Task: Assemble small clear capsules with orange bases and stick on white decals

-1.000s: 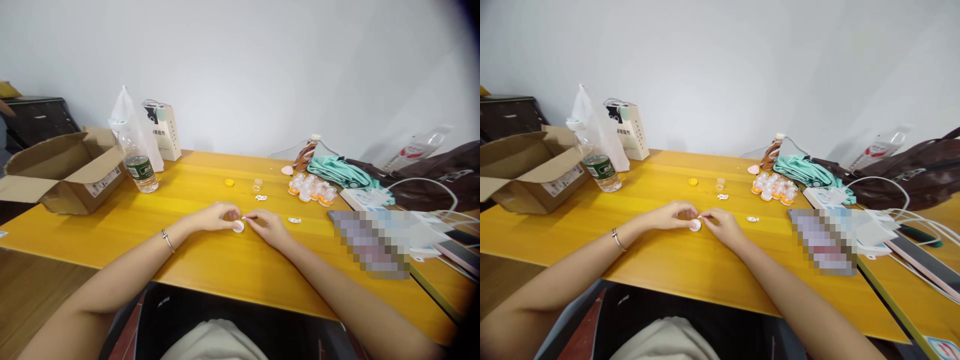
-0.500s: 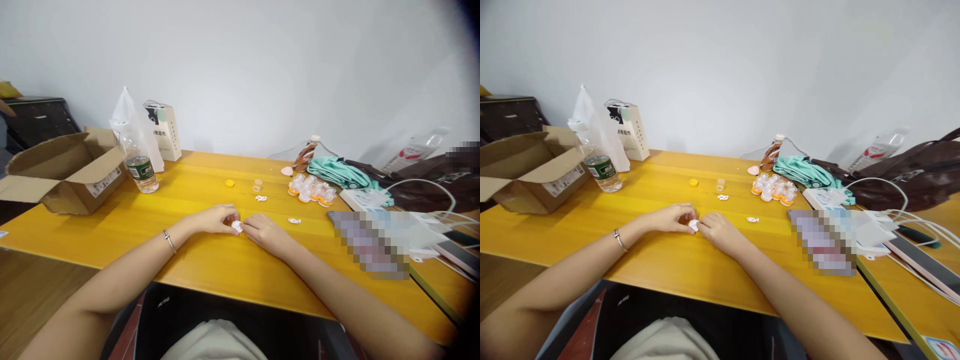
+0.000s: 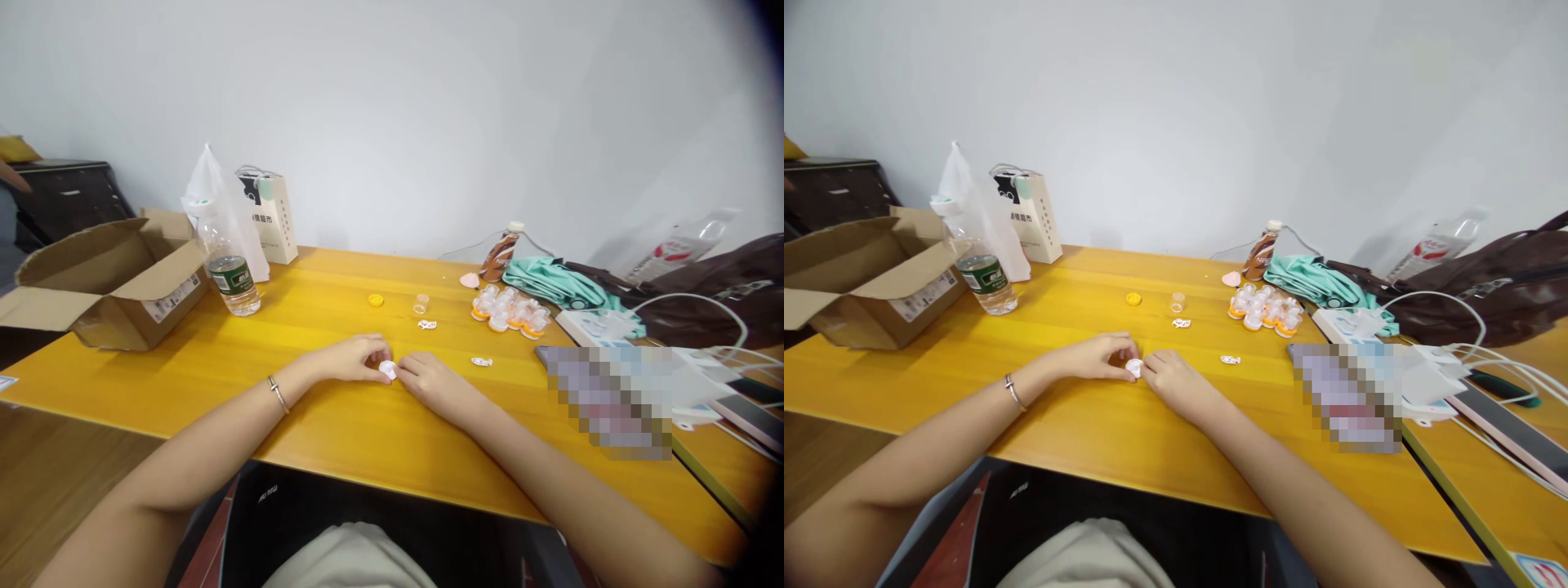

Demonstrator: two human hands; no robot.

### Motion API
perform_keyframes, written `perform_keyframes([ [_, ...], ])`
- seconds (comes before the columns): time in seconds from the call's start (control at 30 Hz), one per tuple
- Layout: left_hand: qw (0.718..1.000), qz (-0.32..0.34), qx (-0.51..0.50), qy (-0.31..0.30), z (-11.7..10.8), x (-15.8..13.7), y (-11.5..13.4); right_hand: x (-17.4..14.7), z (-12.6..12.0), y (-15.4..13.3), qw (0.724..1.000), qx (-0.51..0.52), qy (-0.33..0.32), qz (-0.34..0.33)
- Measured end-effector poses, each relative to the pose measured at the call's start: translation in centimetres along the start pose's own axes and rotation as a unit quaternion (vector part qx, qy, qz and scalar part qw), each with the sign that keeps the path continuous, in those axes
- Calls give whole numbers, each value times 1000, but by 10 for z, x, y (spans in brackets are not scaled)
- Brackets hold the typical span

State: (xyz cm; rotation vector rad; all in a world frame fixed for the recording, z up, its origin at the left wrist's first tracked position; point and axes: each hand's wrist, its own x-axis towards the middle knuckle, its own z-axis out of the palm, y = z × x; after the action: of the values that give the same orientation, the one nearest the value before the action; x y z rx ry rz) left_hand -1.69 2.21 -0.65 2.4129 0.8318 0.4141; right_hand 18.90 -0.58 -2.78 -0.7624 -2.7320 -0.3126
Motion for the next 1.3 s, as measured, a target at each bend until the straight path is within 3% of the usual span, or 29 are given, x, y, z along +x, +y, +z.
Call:
perform_keyframes([
  [0.13,1000,16,-19,-4,-2,0,-4,0,6,5,990,126,22,68],
  [0.3,999,45,-18,-23,-4,-1,-8,-2,13,15,935,278,90,200],
  [0.53,999,30,-5,16,1,1,-2,2,13,8,905,347,98,225],
  [0.63,999,42,3,33,2,1,4,4,15,9,845,440,116,280],
  [0.73,997,59,16,54,1,0,9,3,14,10,742,573,116,328],
  [0.8,995,76,35,62,1,-1,11,3,12,10,686,643,103,324],
  [0.87,992,91,58,69,1,-1,11,2,9,9,655,684,100,305],
  [1.0,987,106,81,90,1,0,10,2,6,8,633,711,113,285],
  [1.3,988,103,31,113,4,2,9,3,6,11,628,704,118,309],
])
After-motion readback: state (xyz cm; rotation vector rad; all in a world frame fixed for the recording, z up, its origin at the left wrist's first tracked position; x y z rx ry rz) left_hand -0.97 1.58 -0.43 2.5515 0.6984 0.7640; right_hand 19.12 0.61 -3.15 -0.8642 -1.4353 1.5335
